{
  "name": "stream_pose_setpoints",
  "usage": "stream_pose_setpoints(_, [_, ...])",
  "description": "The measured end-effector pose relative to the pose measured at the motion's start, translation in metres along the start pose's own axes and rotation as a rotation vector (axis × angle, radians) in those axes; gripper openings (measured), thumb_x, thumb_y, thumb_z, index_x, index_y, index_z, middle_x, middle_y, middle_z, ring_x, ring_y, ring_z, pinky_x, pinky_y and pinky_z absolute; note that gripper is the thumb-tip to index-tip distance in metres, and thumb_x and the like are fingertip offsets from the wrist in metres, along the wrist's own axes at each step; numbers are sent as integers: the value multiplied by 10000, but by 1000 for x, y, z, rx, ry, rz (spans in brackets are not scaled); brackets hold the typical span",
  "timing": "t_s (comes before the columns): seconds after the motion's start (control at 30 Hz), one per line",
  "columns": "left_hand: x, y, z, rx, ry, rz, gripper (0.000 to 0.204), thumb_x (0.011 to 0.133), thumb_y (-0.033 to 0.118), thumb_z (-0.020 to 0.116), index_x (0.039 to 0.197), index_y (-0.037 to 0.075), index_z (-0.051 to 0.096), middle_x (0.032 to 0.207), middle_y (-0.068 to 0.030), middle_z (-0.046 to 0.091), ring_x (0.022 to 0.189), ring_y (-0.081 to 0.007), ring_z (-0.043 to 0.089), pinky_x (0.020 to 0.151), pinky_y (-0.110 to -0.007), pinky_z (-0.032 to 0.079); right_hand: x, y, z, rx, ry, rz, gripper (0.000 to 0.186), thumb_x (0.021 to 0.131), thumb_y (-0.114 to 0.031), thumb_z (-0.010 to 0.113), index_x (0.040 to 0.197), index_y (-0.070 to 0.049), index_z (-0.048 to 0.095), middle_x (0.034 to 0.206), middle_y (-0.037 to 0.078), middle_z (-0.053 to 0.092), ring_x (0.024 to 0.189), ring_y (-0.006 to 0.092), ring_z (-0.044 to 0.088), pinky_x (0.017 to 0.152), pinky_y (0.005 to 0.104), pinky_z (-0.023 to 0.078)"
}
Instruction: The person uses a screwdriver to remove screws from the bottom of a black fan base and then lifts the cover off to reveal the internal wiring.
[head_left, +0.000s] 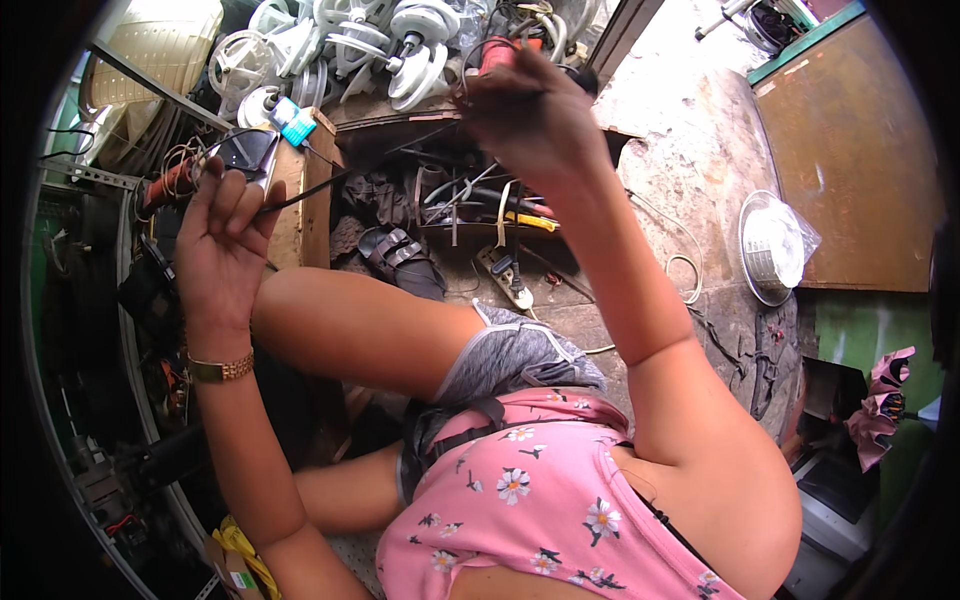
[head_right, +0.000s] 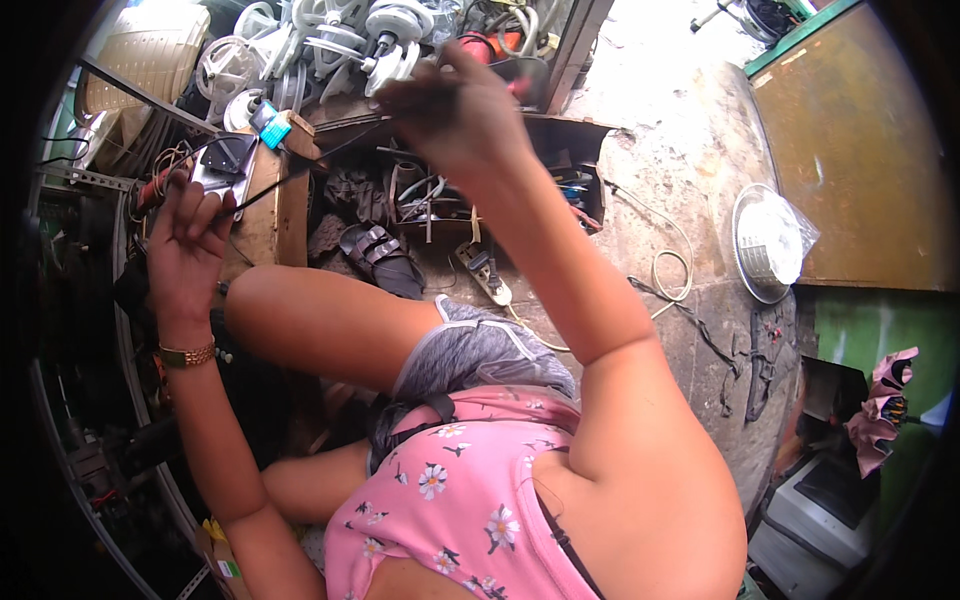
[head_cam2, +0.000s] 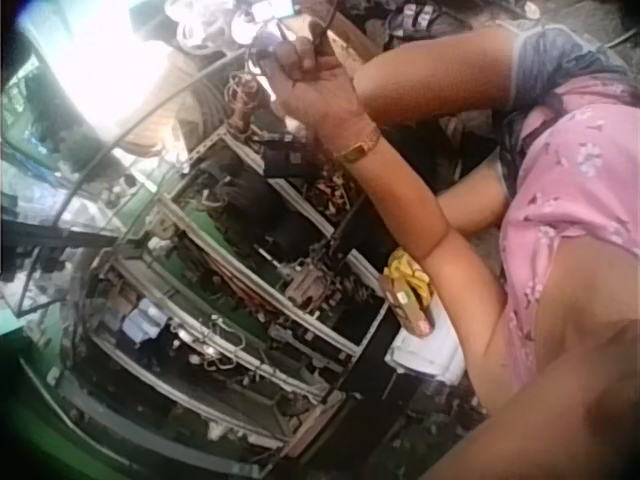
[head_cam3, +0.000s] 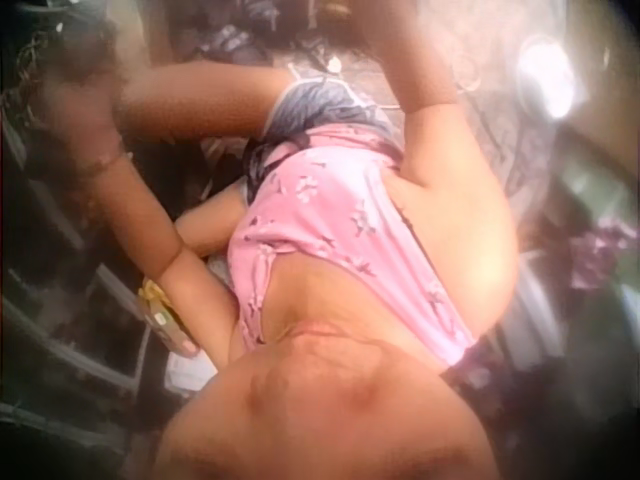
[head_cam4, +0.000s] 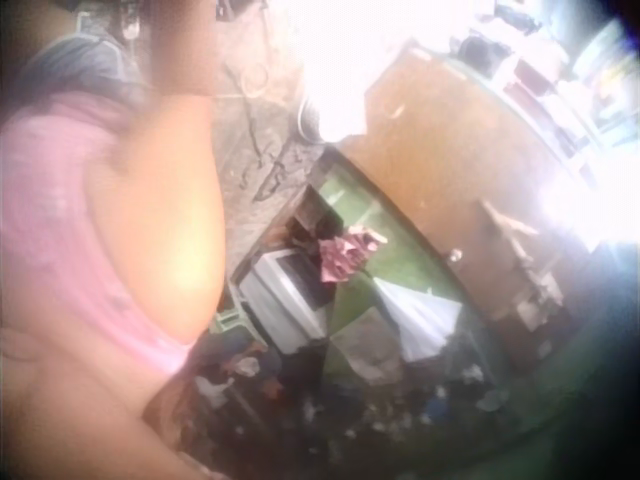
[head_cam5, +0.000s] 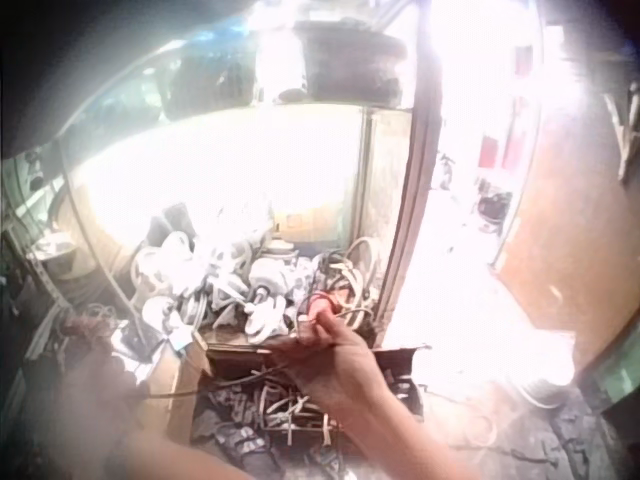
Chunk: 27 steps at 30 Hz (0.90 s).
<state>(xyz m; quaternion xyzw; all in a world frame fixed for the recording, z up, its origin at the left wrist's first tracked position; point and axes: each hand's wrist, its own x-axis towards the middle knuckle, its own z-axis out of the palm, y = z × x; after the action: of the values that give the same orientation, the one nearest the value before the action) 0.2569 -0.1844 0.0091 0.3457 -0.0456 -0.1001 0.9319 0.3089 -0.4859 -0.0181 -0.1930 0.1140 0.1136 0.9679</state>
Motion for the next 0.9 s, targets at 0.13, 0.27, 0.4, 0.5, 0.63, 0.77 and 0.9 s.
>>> stream_pose_setpoints(0.13, [6,-17,-6,551,326,-204,244,1018,179,446,1193,42,547,847,-18,599,810,-139,596,918,-354,497,-3,-15,-94,-27,-33,-68,172,996,-191,503,847,-127,446,620,-24,362,535,142,394,669,338,487])
stream_pose_setpoints(0.27, [4,-13,-77,1325,147,-526,346,994,313,490,1270,118,567,1081,27,664,974,-99,591,861,-274,410,10,18,-242,-167,570,247,121,958,-148,539,840,-132,560,548,-62,405,394,58,319,338,218,217])
stream_pose_setpoints(0.4, [4,-16,-71,1247,174,-524,357,976,344,518,1257,135,586,1103,28,656,1006,-85,580,872,-297,379,-27,100,-384,-985,765,375,109,856,-57,632,960,-89,631,603,19,502,411,126,393,356,305,294])
stream_pose_setpoints(0.5, [-3,-12,-74,1269,135,-459,364,971,349,527,1263,140,584,1108,25,655,1008,-91,584,892,-310,374,-24,126,-422,-1421,884,148,384,722,-91,782,1083,-47,658,817,79,682,608,173,596,536,329,477])
stream_pose_setpoints(0.63, [-9,-7,-74,1240,174,-411,373,968,350,530,1277,146,575,1113,18,654,1011,-95,590,897,-309,375,-16,129,-412,-1501,737,328,396,649,-204,857,967,-30,698,864,91,711,789,194,659,734,343,514])
stream_pose_setpoints(0.77, [-6,-16,-76,1196,157,-363,375,965,344,541,1280,143,573,1109,20,653,1005,-88,594,886,-290,378,-31,108,-407,-1724,720,185,365,675,-278,804,932,-40,701,877,129,716,819,247,678,767,375,512])
stream_pose_setpoints(0.9, [-24,-14,-97,1173,203,-326,360,972,313,539,1282,134,571,1101,27,651,990,-76,592,858,-254,386,-55,42,-346,-1658,566,-199,255,739,-236,741,912,-55,693,784,97,685,713,222,635,704,371,507])
